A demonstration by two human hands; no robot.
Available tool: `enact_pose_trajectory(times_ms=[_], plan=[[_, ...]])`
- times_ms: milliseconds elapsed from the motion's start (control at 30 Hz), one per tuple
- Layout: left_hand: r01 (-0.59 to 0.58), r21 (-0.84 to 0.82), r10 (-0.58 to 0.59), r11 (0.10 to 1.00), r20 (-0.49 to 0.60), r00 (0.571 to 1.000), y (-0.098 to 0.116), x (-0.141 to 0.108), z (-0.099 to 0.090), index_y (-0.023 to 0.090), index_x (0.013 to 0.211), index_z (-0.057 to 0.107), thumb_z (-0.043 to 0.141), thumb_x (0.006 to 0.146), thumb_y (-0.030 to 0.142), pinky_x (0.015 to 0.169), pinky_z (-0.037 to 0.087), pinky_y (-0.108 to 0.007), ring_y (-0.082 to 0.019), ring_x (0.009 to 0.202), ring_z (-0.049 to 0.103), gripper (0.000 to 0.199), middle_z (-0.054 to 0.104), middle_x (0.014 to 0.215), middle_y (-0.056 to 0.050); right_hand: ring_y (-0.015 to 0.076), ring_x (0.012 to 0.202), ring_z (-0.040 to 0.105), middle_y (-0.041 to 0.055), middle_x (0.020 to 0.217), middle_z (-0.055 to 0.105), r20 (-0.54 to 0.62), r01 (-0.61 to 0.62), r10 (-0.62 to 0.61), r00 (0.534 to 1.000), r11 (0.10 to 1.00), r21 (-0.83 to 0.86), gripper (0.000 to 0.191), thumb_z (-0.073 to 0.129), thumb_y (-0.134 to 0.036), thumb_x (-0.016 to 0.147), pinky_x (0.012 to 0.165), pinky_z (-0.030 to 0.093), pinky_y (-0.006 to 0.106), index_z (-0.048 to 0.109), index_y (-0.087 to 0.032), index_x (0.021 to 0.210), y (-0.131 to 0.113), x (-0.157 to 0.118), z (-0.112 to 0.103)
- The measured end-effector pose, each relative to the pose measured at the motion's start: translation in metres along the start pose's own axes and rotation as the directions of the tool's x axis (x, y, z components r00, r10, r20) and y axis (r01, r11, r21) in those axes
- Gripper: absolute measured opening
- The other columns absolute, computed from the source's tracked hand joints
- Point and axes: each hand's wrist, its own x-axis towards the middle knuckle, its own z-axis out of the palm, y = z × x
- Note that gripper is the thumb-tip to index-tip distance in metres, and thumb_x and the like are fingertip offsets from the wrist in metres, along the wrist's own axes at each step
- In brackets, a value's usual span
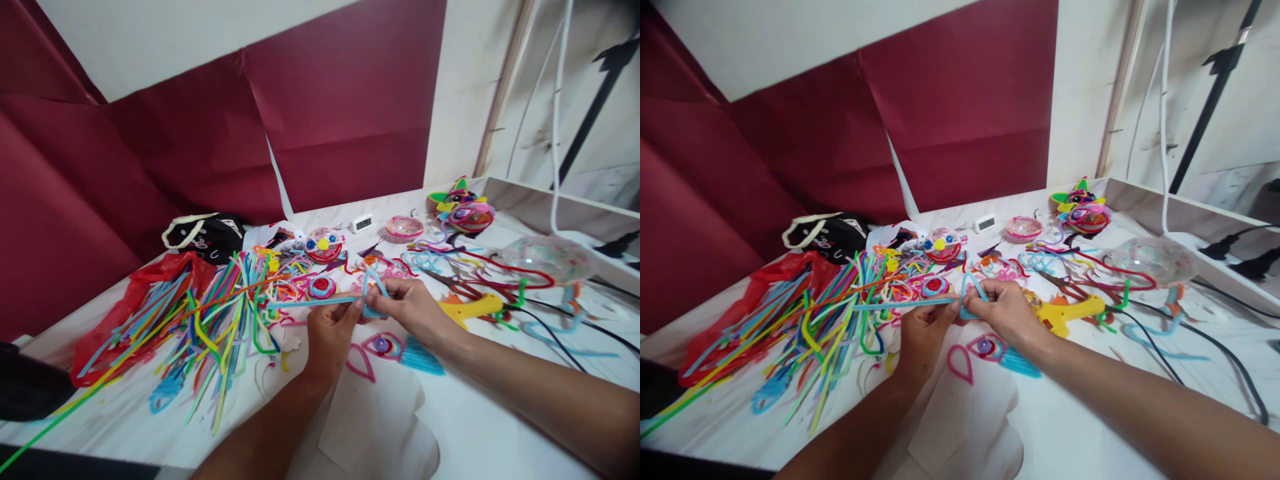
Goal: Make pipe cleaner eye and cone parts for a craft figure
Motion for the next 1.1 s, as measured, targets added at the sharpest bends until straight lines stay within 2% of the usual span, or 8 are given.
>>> enact_pose_trajectory(times_ms=[167,267,333,467,600,733,967,1100], plan=[[-0.092,0.089,0.089,0.992,0.036,0.995,-0.004,-0.001,-0.001,0.016,0.09,0.071,0.061,0.081,0.03,0.067,0.054,-0.026,-0.015,0.069,0.066,0.019,0.072,0.077,-0.001,0.0094,0.055,0.04,-0.0032,0.06,0.048,0.005,-0.019,0.02,1.0,0.999,-0.032,0.018,0.061,-0.031,0.069,0.054,0.031,0.025,0.055,-0.014,0.067,0.002,0.001,-0.001],[-0.22,0.23,0.206,0.948,0.083,0.975,-0.003,0.001,-0.004,0.017,0.092,0.071,0.054,0.086,0.025,0.067,0.054,-0.026,-0.016,0.071,0.067,0.019,0.073,0.083,-0.003,0.0089,0.055,0.038,-0.004,0.059,0.045,-0.003,-0.021,0.021,1.0,0.998,-0.059,0.016,0.059,-0.03,0.07,0.053,0.03,0.024,0.055,-0.014,0.067,0.004,0.002,-0.001],[-0.342,0.344,0.323,0.874,0.112,0.94,-0.003,0.003,-0.006,0.018,0.092,0.071,0.051,0.087,0.022,0.068,0.053,-0.026,-0.016,0.072,0.067,0.021,0.073,0.083,-0.004,0.0084,0.054,0.037,-0.0046,0.058,0.044,0.0,-0.021,0.021,1.0,0.997,-0.075,0.015,0.058,-0.029,0.071,0.052,0.028,0.024,0.054,-0.015,0.066,0.004,0.002,-0.002],[-0.555,0.498,0.541,0.667,0.188,0.82,-0.007,0.008,-0.011,0.018,0.095,0.069,0.049,0.087,0.016,0.073,0.053,-0.026,-0.016,0.077,0.067,0.022,0.073,0.086,-0.006,0.0082,0.054,0.036,-0.0046,0.058,0.044,0.028,-0.026,0.028,0.999,0.997,-0.071,0.016,0.057,-0.029,0.071,0.052,0.027,0.024,0.053,-0.015,0.064,0.003,0.001,-0.002],[-0.647,0.468,0.617,0.602,0.243,0.749,-0.011,0.01,-0.015,0.018,0.098,0.067,0.048,0.086,0.012,0.074,0.052,-0.024,-0.015,0.079,0.067,0.023,0.072,0.088,-0.006,0.0081,0.054,0.036,-0.0045,0.058,0.046,0.062,-0.039,0.041,0.997,0.999,-0.03,0.017,0.058,-0.029,0.071,0.052,0.027,0.023,0.053,-0.015,0.063,0.001,0.0,-0.003],[-0.576,0.369,0.519,0.729,0.25,0.817,-0.007,0.01,-0.017,0.021,0.095,0.07,0.05,0.086,0.017,0.078,0.05,-0.027,-0.017,0.083,0.066,0.022,0.072,0.089,-0.006,0.0081,0.053,0.037,-0.005,0.057,0.047,0.083,-0.055,0.056,0.995,0.998,-0.014,0.016,0.061,-0.03,0.069,0.052,0.028,0.023,0.056,-0.015,0.065,-0.001,0.0,-0.003],[-0.242,0.126,0.219,0.962,0.171,0.961,0.0,0.013,-0.018,0.022,0.077,0.072,0.067,0.075,0.026,0.066,0.051,-0.027,-0.017,0.067,0.065,0.007,0.07,0.073,-0.003,0.0074,0.052,0.035,-0.0063,0.056,0.043,0.139,-0.027,0.036,0.99,0.997,-0.07,0.018,0.061,-0.031,0.07,0.05,0.025,0.023,0.055,-0.016,0.064,-0.002,0.001,-0.006],[-0.013,-0.147,0.045,0.989,0.218,0.975,0.0,0.018,-0.016,0.018,0.073,0.067,0.073,0.068,0.026,0.057,0.052,-0.027,-0.014,0.055,0.062,0.011,0.064,0.061,0.001,0.0076,0.054,0.039,-0.005,0.058,0.048,0.181,0.0,0.015,0.983,0.997,-0.08,0.015,0.059,-0.028,0.072,0.052,0.028,0.022,0.057,-0.015,0.064,-0.002,0.001,-0.007]])
